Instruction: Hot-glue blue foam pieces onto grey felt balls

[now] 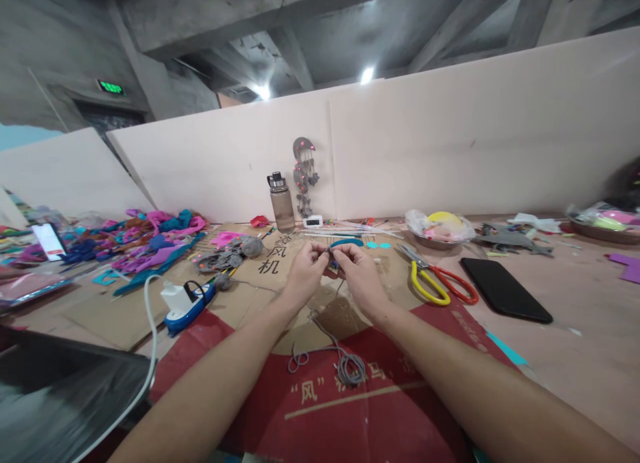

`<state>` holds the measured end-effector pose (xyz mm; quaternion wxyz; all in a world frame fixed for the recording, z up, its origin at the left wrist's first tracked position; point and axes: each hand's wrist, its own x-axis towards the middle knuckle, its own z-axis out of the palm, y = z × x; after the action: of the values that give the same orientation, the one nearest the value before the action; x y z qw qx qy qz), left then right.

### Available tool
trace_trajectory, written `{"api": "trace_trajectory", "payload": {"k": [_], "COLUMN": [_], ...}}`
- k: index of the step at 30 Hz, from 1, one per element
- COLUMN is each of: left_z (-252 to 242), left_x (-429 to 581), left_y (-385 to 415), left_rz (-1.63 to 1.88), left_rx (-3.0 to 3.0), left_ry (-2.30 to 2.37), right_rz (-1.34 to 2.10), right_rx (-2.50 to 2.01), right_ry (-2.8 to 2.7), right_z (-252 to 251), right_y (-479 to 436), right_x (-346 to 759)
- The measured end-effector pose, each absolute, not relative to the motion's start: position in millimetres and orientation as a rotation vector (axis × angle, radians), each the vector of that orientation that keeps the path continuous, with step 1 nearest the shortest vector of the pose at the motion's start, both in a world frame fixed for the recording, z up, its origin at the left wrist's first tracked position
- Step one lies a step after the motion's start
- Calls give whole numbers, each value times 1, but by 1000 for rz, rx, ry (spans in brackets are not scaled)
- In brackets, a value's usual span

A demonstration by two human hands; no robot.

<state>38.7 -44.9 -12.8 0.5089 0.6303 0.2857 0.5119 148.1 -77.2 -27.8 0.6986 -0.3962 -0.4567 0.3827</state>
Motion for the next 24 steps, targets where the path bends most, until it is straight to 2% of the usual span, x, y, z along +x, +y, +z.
{"api": "trace_trajectory", "payload": {"k": [11, 24], "left_z": [-9, -7], "left_x": [34, 33], "left_y": [-49, -42], "left_rz": [1239, 1317], "left_rx": [1543, 1204], "left_ry": [755, 582], "right_rz": [813, 531], "right_rx": [-869, -998], "right_ry": [-1105, -1243], "right_z": [-28, -30], "right_y": [-80, -82], "right_x": [147, 149]}}
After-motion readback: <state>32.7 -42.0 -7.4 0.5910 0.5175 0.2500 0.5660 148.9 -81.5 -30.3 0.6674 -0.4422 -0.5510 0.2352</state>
